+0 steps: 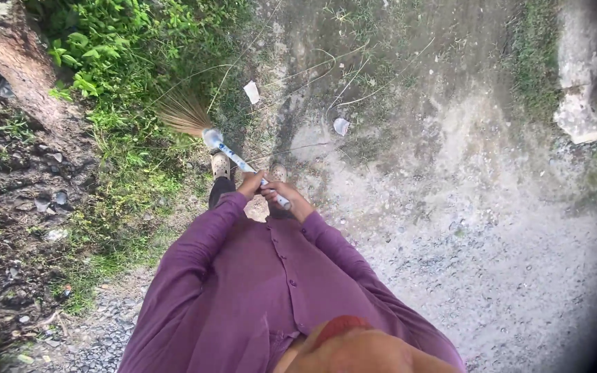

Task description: Sweeping dirt and trash on an outdoor path using a broom.

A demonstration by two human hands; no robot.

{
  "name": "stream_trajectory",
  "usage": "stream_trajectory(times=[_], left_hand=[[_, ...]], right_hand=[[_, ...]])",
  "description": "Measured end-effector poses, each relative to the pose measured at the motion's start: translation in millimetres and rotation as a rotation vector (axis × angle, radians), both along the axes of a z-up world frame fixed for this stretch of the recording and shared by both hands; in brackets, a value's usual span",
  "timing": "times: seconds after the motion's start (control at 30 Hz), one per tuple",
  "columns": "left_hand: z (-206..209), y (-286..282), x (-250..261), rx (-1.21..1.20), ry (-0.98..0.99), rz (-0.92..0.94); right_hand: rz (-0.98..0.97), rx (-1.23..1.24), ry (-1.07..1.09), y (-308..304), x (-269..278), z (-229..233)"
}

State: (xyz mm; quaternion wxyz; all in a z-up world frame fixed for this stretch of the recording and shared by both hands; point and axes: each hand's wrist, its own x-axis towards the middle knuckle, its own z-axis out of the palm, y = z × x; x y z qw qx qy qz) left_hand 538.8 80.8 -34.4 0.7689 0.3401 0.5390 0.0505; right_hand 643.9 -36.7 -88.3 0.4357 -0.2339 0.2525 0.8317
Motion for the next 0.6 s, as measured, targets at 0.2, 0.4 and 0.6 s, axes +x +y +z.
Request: stream_trajectory(times=[0.2, 0.4, 0.6], left_hand=[[15.6, -28.2, 135.2, -0.222, -0.220, -0.184], [-42.0, -81.9, 189.7, 0.074, -0.149, -0.413], [-9.5, -155.5, 165.8, 0.341, -0.163, -0.332]], right_hand=[[-0.173, -0.080, -0.146, -48.2, 113.3, -0.9], [-0.123, -0.138, -1.053, -64.7, 102.5, 77.7], [0.040, -0.125, -1.076, -132.1, 89.7, 148.9]])
